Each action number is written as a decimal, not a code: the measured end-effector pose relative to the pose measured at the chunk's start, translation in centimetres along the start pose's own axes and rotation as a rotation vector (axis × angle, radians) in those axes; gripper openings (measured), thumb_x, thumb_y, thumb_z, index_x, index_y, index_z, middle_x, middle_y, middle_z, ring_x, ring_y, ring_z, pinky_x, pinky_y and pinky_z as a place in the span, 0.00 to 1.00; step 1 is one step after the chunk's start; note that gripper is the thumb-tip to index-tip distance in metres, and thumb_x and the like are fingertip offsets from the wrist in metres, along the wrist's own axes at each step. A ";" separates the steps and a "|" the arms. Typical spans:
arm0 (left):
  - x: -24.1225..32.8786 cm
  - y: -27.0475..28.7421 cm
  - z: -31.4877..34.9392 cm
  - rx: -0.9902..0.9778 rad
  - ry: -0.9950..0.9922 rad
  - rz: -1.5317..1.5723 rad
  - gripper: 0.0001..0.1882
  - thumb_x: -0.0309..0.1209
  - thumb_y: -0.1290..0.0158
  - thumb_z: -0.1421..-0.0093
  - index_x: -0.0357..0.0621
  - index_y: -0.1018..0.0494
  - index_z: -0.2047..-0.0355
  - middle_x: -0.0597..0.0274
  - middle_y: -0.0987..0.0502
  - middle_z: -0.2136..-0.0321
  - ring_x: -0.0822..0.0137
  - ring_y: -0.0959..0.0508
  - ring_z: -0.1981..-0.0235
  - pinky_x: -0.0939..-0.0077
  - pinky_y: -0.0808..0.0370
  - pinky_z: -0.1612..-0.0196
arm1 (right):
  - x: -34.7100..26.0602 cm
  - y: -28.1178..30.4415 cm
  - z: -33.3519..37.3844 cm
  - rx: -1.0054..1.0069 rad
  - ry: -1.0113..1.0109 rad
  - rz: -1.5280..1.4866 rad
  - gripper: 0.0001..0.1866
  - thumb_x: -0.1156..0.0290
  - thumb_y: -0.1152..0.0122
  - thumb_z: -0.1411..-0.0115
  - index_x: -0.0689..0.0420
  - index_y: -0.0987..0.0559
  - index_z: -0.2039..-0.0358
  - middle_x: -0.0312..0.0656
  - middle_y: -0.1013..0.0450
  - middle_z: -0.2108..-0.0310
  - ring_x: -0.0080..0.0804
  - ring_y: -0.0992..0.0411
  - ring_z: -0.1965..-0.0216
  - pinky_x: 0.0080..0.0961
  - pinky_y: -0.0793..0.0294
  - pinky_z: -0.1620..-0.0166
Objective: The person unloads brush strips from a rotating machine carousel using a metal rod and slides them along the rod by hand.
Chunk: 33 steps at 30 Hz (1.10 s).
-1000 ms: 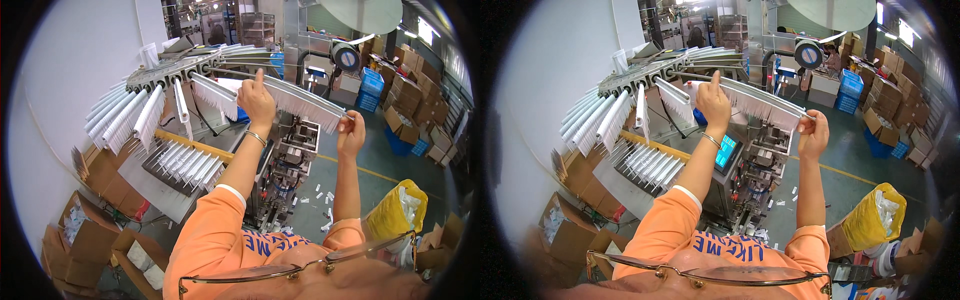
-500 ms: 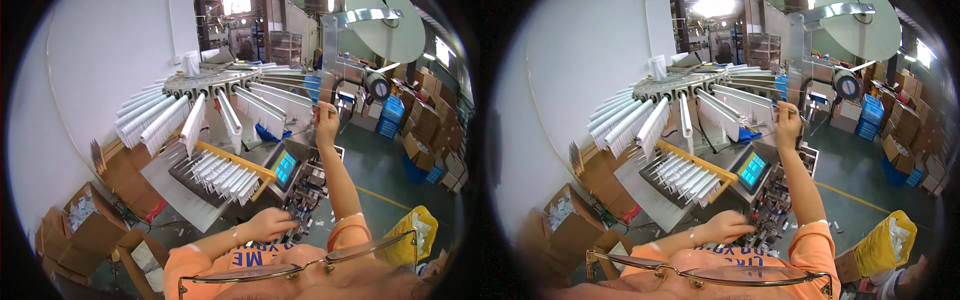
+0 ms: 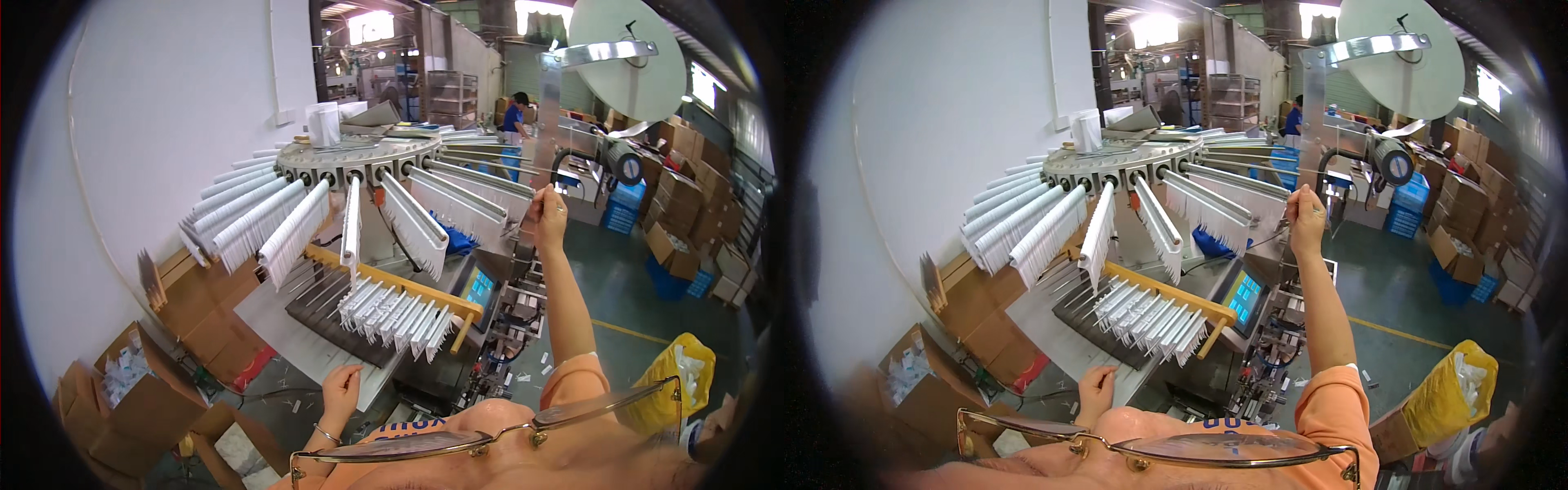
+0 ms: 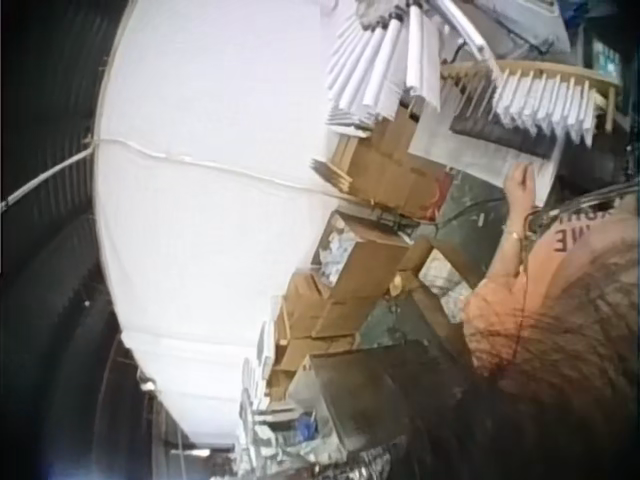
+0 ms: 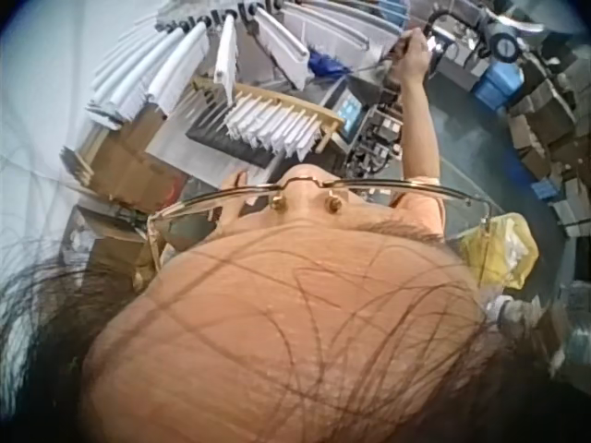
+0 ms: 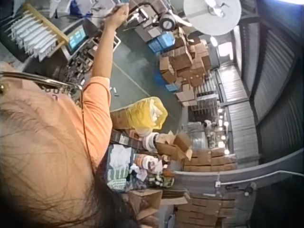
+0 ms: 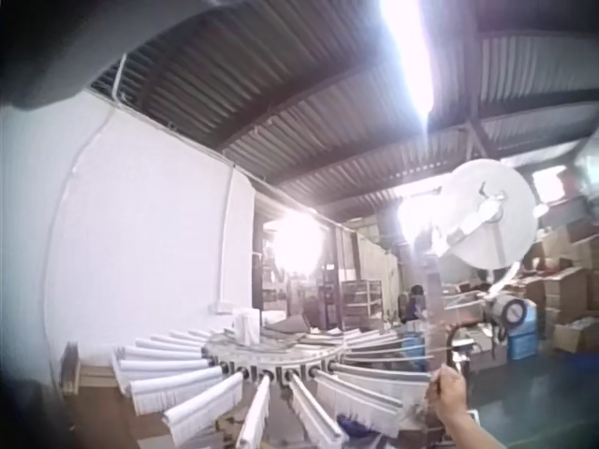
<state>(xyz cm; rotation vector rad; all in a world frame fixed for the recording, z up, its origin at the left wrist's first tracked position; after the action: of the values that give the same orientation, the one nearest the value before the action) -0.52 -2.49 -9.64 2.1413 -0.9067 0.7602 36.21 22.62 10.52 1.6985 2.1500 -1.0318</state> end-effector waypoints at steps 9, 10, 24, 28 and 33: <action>-1.3 -1.0 0.3 0.016 -0.095 -0.046 0.05 0.20 0.52 0.50 0.36 0.27 0.72 0.55 0.34 0.83 0.58 0.32 0.82 0.71 0.36 0.78 | 0.3 -0.1 0.3 0.086 0.014 0.099 0.20 0.57 0.55 0.38 0.52 0.31 0.84 0.27 0.42 0.87 0.12 0.47 0.86 0.10 0.52 0.84; -1.3 -1.1 0.3 0.010 -0.097 -0.038 0.05 0.20 0.52 0.50 0.36 0.27 0.72 0.55 0.34 0.83 0.58 0.32 0.82 0.71 0.36 0.78 | 0.2 0.2 0.3 0.106 0.016 0.118 0.20 0.57 0.55 0.38 0.52 0.31 0.83 0.27 0.42 0.87 0.12 0.47 0.86 0.10 0.52 0.83; -0.1 -1.2 0.2 0.013 -0.141 -0.073 0.06 0.19 0.54 0.50 0.36 0.28 0.72 0.55 0.34 0.82 0.58 0.32 0.80 0.70 0.37 0.76 | -4.8 7.2 2.0 0.227 0.007 -0.036 0.20 0.55 0.58 0.37 0.54 0.32 0.80 0.30 0.42 0.87 0.17 0.46 0.87 0.15 0.47 0.84; -0.5 -0.4 0.2 -0.019 -0.059 0.002 0.06 0.19 0.54 0.49 0.36 0.28 0.72 0.56 0.34 0.82 0.60 0.33 0.81 0.72 0.38 0.77 | -10.0 14.4 4.1 0.403 0.024 -0.144 0.20 0.51 0.56 0.39 0.51 0.32 0.82 0.28 0.43 0.89 0.16 0.47 0.89 0.13 0.49 0.86; 6.2 2.4 -2.4 0.092 -0.290 0.011 0.06 0.18 0.52 0.52 0.37 0.28 0.72 0.58 0.33 0.82 0.61 0.34 0.83 0.73 0.38 0.79 | -14.3 18.9 10.8 0.571 0.013 -0.357 0.24 0.49 0.57 0.40 0.51 0.36 0.86 0.30 0.44 0.88 0.17 0.52 0.89 0.14 0.53 0.85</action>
<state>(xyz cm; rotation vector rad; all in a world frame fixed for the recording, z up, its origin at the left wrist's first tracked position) 0.70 -4.19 -2.90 2.3707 -1.0486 0.5124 55.33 6.50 3.31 1.5357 2.3717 -1.8846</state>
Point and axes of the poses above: each hand's wrist, its own z-axis away from the middle knuckle, its own y-axis out of the back of the hand, x = y × z, the point moved 4 cm from there along -z, towards the middle knuckle
